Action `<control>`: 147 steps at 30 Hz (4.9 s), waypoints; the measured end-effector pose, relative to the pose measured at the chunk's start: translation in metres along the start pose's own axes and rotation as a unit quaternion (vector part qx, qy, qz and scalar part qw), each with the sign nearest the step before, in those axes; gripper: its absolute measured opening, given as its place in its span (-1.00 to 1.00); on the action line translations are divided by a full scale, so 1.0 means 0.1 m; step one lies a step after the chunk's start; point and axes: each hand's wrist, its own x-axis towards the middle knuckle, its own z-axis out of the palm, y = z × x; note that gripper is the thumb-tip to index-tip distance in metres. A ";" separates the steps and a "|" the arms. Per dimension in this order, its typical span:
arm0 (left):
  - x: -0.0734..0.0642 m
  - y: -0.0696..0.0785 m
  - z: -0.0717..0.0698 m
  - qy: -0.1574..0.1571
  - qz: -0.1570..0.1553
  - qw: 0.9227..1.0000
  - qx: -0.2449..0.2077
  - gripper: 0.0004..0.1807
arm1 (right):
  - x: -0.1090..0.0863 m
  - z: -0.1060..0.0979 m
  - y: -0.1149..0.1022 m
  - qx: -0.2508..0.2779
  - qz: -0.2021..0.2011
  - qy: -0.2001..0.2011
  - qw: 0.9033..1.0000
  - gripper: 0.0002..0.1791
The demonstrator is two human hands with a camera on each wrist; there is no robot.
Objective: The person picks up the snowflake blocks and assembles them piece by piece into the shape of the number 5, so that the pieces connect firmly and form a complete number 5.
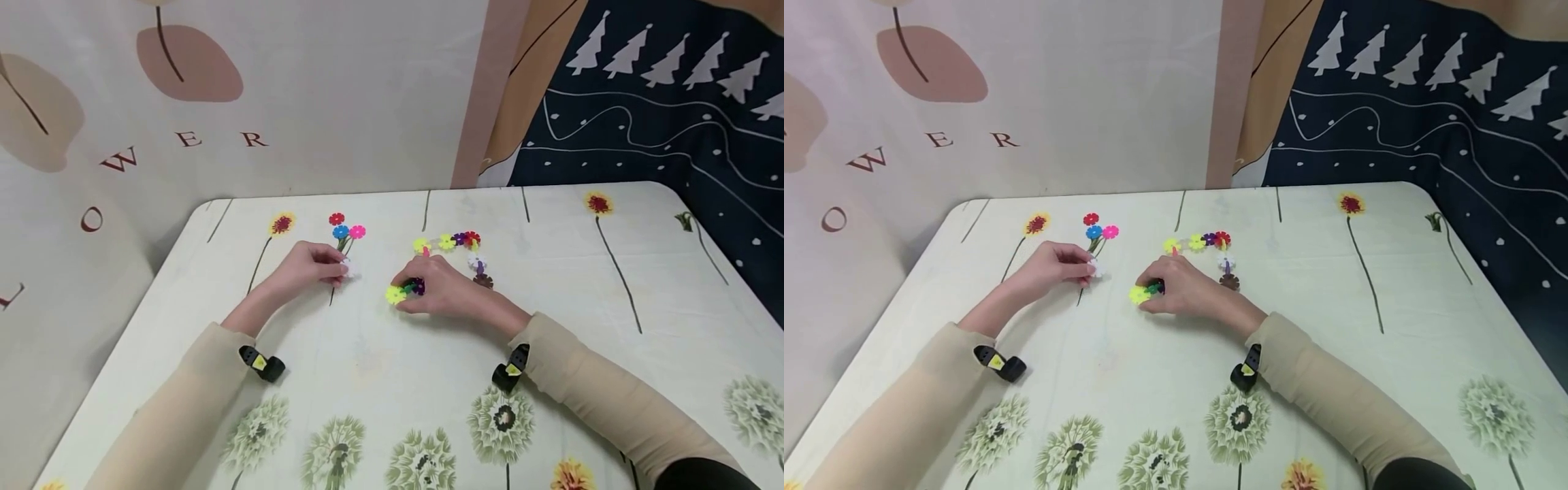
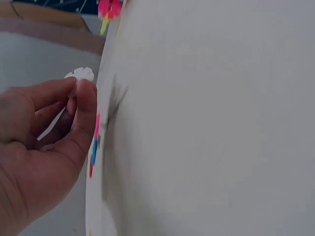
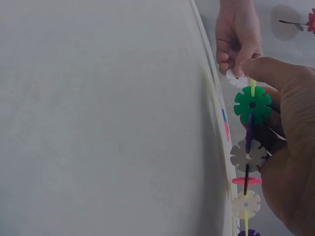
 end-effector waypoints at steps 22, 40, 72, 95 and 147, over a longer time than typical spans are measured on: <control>-0.15 0.17 0.39 -0.074 0.075 0.994 -0.031 -0.82 | 0.02 0.00 0.04 0.002 -0.021 0.007 1.000 -0.63; -0.16 0.20 0.43 -0.074 0.081 0.994 -0.023 -0.82 | 0.04 -0.01 0.02 0.004 -0.021 -0.004 1.000 -0.63; -0.10 0.19 0.47 -0.068 0.108 0.991 0.038 -0.95 | 0.01 0.00 0.05 0.002 -0.043 0.003 0.999 -0.67; -0.06 0.20 0.44 -0.092 0.097 0.991 0.027 -0.89 | 0.01 0.09 -0.01 0.013 -0.125 0.076 0.989 -0.91; 0.49 -0.02 -0.23 0.072 -0.017 0.982 0.175 -0.69 | -0.10 0.00 0.01 -0.027 -0.102 0.020 0.994 -0.90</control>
